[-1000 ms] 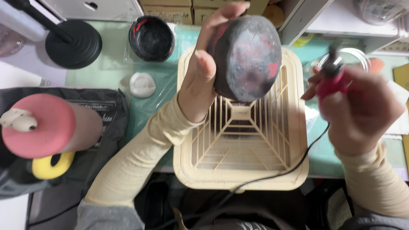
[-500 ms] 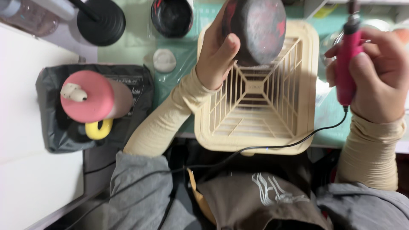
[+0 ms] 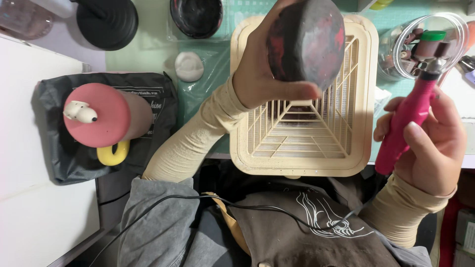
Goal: The person holds a round dark candle with red spots in one hand and grinds its surface with a pink rotary tool, rotating the candle to work different areas while dust falls onto a small fan below. The grinding continues over the candle's curved surface throughout the clip.
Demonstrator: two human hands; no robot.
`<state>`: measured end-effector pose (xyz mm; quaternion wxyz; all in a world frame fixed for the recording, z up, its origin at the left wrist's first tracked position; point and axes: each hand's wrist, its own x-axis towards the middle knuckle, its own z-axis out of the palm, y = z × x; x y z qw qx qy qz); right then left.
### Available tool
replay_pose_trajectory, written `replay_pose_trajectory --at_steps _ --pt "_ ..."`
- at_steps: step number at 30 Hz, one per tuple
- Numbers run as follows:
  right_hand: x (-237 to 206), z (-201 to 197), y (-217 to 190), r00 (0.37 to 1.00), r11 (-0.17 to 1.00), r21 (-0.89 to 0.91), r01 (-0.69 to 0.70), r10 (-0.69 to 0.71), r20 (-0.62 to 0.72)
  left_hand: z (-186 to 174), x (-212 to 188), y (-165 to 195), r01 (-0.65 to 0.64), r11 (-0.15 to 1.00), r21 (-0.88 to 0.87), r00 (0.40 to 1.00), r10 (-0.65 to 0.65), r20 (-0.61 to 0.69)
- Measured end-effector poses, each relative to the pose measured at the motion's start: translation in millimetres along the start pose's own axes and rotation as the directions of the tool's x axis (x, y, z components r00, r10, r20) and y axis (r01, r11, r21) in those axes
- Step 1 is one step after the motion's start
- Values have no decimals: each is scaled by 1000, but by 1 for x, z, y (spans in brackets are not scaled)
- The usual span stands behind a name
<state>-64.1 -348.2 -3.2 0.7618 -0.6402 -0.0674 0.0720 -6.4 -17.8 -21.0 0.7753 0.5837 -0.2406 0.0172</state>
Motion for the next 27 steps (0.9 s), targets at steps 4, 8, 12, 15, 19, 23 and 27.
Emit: replay_pose_trajectory --at_steps 4,8,12,15,19,23,27 --pt "-9 6 0 998 979 195 55 -48 -39 -6 0 -1 -132 983 130 988 119 98" --pt "-10 14 2 991 982 148 119 -107 -86 -10 -4 -1 -92 990 109 992 82 100" --pt "-8 12 -2 992 985 -117 123 -125 -10 -11 -2 3 -118 985 124 990 108 86" --pt "-5 6 -3 988 967 -206 151 -143 51 -8 2 10 -186 981 47 974 178 142" --pt "-2 1 -4 990 959 -246 140 -130 57 0 1 21 -99 995 9 988 97 123" --pt "7 6 -10 976 913 -350 212 -179 127 -3 0 22 55 989 -138 986 -32 163" --pt "23 12 -18 961 799 -534 277 -225 160 -13 5 4 -224 975 -6 951 220 219"
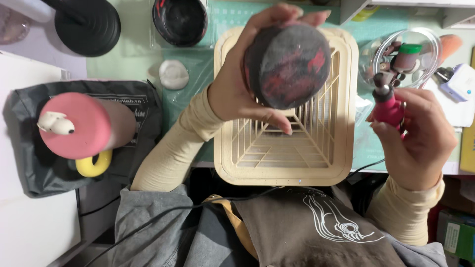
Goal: The person holds a round dark candle with red spots in one hand and grinds its surface with a pink rotary tool, rotating the candle to work different areas while dust falls onto a small fan below. The grinding continues over the candle's curved surface throughout the clip.
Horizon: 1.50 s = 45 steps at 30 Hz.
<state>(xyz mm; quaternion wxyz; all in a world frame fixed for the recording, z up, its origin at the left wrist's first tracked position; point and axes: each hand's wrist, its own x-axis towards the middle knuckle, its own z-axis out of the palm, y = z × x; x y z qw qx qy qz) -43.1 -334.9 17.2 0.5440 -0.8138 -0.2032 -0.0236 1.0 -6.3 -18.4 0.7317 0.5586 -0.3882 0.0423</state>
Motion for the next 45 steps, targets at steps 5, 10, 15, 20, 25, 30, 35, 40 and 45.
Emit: replay_pose_trajectory --at_steps 5,10,15,20,25,30,35,40,45 --pt "6 12 -8 991 979 -160 128 -132 -13 -8 -17 -12 -29 952 306 999 41 -32" --pt "17 22 -22 955 872 -396 287 -294 46 -12 -16 -6 24 940 342 999 -10 -45" --pt "25 33 -22 954 903 -318 289 -301 11 -4 -6 9 40 986 161 999 -34 -41" --pt "29 35 -14 958 914 -300 271 -286 -4 -1 -4 11 70 990 125 997 -66 -32" --pt "29 33 -14 963 917 -297 267 -265 48 -3 -5 5 57 991 117 996 -47 -80" --pt "30 34 -15 961 909 -315 273 -272 49 -2 -9 5 127 991 38 986 -122 -116" --pt "32 34 -15 953 910 -283 302 -284 104 -6 -10 5 111 989 96 990 -102 -93" --pt "35 35 -16 953 906 -294 304 -297 69 -8 -8 4 57 992 113 997 -51 -63" --pt "37 34 -19 948 916 -250 315 -294 120 -8 -9 6 115 990 76 991 -109 -78"
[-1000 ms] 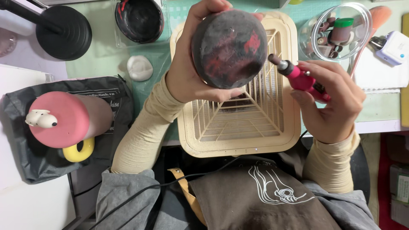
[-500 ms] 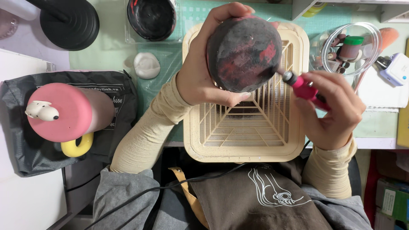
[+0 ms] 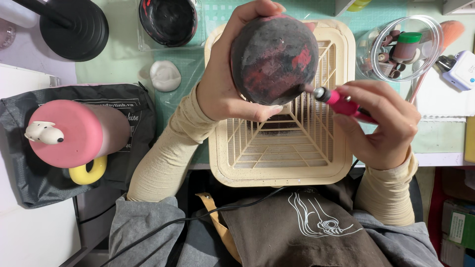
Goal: The person holds a round dark candle with red spots in one hand and grinds its surface with a pink rotary tool, rotating the candle to work different areas while dust falls onto a small fan below. The grinding continues over the candle's curved surface throughout the clip.
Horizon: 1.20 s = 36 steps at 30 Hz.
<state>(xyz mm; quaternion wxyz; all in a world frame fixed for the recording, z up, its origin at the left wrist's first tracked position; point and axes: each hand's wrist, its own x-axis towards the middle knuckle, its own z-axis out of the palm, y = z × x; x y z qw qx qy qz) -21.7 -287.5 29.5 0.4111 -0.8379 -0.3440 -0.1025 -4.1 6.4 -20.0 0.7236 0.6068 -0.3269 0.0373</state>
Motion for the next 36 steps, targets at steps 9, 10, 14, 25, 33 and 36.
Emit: replay_pose_trajectory --at_steps 9,10,14,25,33,36 --pt "2 -2 2 1000 1000 -7 19 -19 -1 0 -2 -3 -4 1000 -13 1000 4 5" --pt "2 -2 3 1000 1000 -13 21 -21 9 0 -2 -3 -12 1000 -5 1000 12 10" --pt "3 -6 4 998 1000 -4 25 -25 65 -1 -2 -4 -23 999 29 1000 23 10" --pt "5 -5 6 998 999 8 46 -47 51 -2 -3 0 18 999 -29 999 -17 29" --pt "6 -4 6 999 999 -26 27 -26 28 -1 -1 1 6 1000 -27 1000 -5 21" --pt "7 -4 7 992 998 21 59 -61 110 0 -2 3 49 997 -62 999 -49 2"
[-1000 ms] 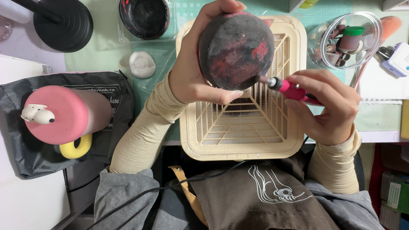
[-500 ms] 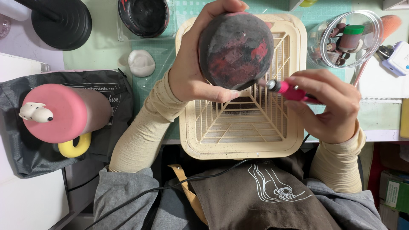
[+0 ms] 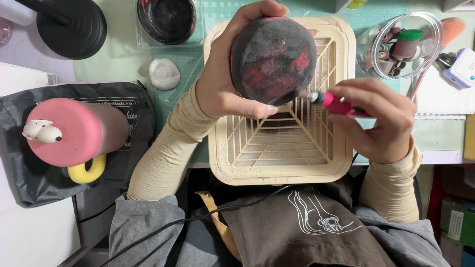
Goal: The person holds a round dark candle with red spots in one hand and grinds its surface with a pink rotary tool, rotating the candle to work different areas while dust falls onto a small fan below. The grinding continues over the candle's curved surface throughout the clip.
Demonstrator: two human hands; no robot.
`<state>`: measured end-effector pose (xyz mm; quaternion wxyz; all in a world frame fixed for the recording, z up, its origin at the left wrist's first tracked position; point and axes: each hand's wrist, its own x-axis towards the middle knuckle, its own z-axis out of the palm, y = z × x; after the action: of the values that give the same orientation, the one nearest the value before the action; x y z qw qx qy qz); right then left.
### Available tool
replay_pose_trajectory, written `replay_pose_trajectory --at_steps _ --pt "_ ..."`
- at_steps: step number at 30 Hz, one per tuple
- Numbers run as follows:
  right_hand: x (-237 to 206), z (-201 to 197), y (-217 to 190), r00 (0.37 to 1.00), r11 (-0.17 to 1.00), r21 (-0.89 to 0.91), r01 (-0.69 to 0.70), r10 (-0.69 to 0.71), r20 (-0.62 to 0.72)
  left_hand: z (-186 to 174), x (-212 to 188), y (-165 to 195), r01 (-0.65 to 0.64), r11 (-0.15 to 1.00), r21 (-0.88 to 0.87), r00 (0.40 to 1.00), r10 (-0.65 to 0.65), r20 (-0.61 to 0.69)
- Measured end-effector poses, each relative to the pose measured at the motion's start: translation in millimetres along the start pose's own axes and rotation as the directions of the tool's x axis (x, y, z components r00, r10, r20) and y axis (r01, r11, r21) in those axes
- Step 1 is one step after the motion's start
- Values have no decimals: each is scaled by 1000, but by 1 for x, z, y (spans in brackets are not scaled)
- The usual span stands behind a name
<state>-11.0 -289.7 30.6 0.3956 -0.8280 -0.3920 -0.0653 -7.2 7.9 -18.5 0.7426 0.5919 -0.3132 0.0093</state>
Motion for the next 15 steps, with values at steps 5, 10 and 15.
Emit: replay_pose_trajectory --at_steps 5,10,15 --pt "-3 1 4 998 1000 10 -18 19 -53 0 1 0 -22 999 46 1000 22 11" --pt "-5 -1 7 1000 1000 10 -24 24 -11 0 1 0 -12 1000 15 1000 12 7" --pt "-3 -1 7 1000 1000 3 -22 22 7 1 0 3 18 1000 0 1000 -18 -4"
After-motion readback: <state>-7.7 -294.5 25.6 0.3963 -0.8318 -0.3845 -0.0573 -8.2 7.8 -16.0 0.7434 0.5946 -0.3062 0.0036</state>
